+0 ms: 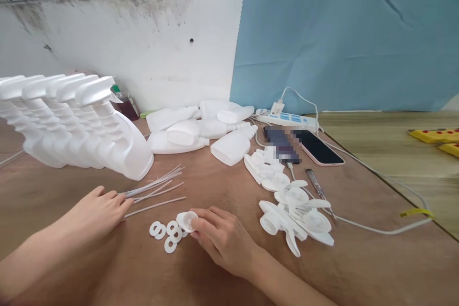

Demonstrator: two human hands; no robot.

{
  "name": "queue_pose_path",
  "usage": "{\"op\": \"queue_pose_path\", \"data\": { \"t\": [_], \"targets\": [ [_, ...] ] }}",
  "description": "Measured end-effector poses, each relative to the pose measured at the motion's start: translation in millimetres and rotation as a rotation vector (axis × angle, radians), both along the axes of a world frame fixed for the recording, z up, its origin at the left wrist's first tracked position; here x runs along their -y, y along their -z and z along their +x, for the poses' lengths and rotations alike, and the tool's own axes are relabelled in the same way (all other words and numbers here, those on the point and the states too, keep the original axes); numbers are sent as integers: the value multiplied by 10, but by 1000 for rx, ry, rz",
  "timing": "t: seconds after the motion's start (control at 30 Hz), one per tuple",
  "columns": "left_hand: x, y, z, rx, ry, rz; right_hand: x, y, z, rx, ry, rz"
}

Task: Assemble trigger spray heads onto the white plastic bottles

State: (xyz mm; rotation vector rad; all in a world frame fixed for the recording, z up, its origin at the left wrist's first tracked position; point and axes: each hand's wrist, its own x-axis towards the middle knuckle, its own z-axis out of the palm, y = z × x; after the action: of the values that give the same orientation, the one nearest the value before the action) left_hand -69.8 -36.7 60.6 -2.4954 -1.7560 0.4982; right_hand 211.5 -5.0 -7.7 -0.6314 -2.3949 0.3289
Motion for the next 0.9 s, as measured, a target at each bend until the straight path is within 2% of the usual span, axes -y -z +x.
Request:
{"op": "queue_pose_path", "data": {
  "t": [0.07,0.13,0.37,0.47,0.53,0.6,0.7,0.83,0.9],
  "targets": [
    [-137,7,42,-109,-3,-38,1,-2,4,-8,-3,-3],
    [-150,57,53,-171,-12,-51,3,-6,6,-17,-10,-9],
    [-90,234,29,-109,95,-17,13,0,4,-22,-10,-15],
    [-118,201,14,-63,80,-62,8,3,4,-15,-8,-18],
    [-128,112,35,20,56,-93,4,-2,0,-15,-6,-24],
    [-140,-7,101,177,41,-82,0,-11,-8,-19,-12,-14],
    [-183,-139,284,592,33,-17,-2,-25,-22,-27,-18,51],
    [-261,-114,600,1303,-73,-86,3,-24,-28,-74,12,69],
    [-284,-69,736,1516,-104,-139,10,-16,-27,-94,28,48]
  ]
}}
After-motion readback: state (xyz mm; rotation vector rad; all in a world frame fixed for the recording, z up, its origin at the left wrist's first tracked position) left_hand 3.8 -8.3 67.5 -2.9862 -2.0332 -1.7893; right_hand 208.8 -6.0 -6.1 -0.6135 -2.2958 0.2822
